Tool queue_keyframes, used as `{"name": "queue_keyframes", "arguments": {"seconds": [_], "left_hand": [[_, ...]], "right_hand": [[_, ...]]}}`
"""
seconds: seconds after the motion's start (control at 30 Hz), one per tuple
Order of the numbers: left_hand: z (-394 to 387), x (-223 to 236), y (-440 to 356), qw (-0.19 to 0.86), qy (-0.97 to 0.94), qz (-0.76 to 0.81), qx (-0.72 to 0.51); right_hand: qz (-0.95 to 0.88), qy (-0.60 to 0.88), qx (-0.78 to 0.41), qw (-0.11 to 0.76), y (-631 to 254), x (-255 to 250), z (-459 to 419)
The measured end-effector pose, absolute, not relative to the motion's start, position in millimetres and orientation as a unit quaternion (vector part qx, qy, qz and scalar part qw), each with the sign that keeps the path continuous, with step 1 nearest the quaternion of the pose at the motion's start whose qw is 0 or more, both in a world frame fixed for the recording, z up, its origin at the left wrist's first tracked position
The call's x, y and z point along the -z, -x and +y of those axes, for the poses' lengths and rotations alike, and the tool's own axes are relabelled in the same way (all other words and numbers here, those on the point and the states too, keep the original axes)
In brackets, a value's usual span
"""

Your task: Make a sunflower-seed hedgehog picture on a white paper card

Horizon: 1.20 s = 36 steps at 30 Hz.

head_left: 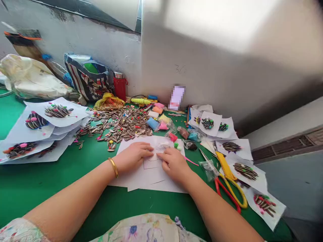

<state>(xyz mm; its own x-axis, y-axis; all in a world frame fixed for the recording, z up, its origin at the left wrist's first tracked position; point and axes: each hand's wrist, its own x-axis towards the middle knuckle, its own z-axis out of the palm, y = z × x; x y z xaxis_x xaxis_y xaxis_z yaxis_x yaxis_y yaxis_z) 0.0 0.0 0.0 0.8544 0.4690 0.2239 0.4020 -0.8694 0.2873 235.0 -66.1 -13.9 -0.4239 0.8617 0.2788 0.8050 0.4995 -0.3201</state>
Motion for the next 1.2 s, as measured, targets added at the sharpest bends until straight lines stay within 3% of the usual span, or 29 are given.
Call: {"name": "queue_keyframes", "arguments": {"seconds": [0.77,1.2], "left_hand": [[-18,-7,-1,0.121,-0.957,0.255,-0.069],[-19,-8,-3,0.138,-0.951,0.260,-0.097]], "right_hand": [[-0.848,0.497,-0.082,0.166,-233,12,-66],[-0.849,0.495,-0.077,0.168,-234,15,-66]]}}
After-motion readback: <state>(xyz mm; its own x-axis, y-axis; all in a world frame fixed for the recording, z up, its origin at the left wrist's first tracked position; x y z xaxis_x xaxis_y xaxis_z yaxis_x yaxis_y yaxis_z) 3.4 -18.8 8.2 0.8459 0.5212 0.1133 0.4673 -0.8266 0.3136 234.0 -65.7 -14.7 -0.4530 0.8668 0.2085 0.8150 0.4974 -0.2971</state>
